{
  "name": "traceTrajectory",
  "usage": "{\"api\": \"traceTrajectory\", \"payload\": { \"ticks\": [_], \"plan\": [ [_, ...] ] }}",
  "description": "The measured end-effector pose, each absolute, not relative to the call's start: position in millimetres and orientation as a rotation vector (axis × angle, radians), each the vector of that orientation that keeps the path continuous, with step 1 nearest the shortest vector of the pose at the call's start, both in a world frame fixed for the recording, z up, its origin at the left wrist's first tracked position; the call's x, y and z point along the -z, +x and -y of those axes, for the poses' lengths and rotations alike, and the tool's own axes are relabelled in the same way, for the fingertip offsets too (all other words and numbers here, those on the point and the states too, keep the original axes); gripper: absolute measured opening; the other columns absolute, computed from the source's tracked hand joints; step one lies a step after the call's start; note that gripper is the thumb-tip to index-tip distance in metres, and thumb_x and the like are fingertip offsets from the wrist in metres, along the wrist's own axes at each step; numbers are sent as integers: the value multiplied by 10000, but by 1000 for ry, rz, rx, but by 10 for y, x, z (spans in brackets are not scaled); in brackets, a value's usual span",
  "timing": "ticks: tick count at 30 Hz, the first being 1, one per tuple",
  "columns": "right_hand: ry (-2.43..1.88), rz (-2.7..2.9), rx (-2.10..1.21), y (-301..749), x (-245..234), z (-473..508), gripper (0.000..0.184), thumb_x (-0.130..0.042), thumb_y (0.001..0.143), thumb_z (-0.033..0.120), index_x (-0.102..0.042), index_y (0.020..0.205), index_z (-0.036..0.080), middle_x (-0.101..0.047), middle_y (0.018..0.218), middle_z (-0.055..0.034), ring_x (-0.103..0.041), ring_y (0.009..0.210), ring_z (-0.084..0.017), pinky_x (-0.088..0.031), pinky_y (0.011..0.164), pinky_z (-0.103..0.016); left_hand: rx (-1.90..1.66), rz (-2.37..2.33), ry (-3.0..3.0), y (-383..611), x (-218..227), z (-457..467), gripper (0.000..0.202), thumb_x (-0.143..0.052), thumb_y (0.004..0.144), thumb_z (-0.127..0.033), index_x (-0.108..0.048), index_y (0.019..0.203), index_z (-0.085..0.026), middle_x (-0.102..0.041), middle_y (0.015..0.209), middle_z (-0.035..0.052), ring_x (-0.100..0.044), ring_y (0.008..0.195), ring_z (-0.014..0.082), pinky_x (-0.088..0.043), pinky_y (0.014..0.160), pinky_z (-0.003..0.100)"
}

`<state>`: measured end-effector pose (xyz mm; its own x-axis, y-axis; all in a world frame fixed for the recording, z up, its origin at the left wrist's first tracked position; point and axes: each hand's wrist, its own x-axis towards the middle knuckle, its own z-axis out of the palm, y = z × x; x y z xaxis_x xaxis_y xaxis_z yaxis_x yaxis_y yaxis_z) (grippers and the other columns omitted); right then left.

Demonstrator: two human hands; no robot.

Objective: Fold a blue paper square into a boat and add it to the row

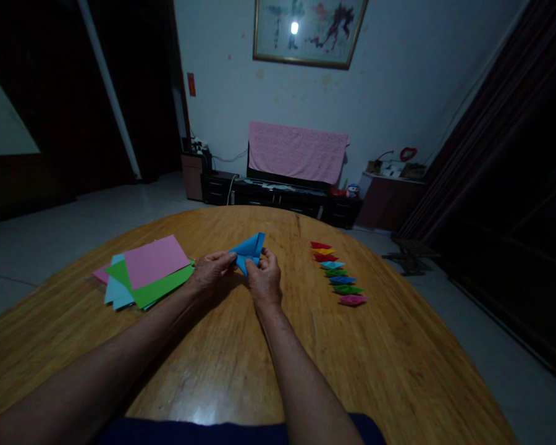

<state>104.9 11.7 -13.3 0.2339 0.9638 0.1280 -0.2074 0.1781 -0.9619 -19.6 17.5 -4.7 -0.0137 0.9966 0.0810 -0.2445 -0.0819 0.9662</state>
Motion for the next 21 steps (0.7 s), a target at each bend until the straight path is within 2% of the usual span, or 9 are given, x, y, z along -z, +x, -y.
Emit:
{"api": "traceTrajectory", "payload": {
  "ticks": [4,9,11,14,18,21],
  "plan": [
    [-992,970,-1090,1026,114,-87,510,-700,643,298,-546,1113,175,-710,827,-19,-643,641,-141,-495,609,-244,-1392,-1034,1119,-227,57,-203,300,-709,653,-397,-608,543,-137,-555,546,9,-455,507,96,-317,511,238],
    [-956,1030,-1205,1094,87,-57,404,-722,614,286,-573,972,173,-693,837,-22,-634,668,-138,-494,622,-243,-1322,-1101,1151,-259,48,-197,297,-700,646,-373,-564,505,-149,-488,477,-15,-403,434,80,-270,452,235],
    [-955,1072,-1205,1183,43,-56,394,-719,637,343,-572,966,185,-675,822,-6,-618,671,-136,-489,625,-246,-1269,-1092,1140,-263,46,-178,287,-703,644,-362,-557,512,-153,-470,462,-22,-390,409,76,-254,430,233],
    [-1090,1187,-1037,1357,-42,-77,428,-658,695,436,-604,1044,193,-655,802,-6,-605,706,-160,-488,655,-278,-1207,-1009,1104,-256,29,-134,268,-709,642,-333,-543,524,-159,-459,459,-27,-409,400,79,-273,424,229],
    [-1240,1473,-614,1529,-144,-105,393,-676,648,342,-660,1018,208,-675,999,-54,-606,932,-218,-466,856,-366,-1134,-942,1102,-252,-45,-78,246,-708,645,-304,-537,533,-168,-473,466,-23,-433,408,89,-294,430,231],
    [-1195,1624,-557,1546,-209,-84,263,-657,664,262,-710,919,228,-689,972,-50,-611,942,-227,-455,865,-380,-1096,-982,1162,-258,-127,-45,251,-714,629,-280,-531,496,-171,-468,448,-22,-420,409,91,-280,429,237]
  ]
}}
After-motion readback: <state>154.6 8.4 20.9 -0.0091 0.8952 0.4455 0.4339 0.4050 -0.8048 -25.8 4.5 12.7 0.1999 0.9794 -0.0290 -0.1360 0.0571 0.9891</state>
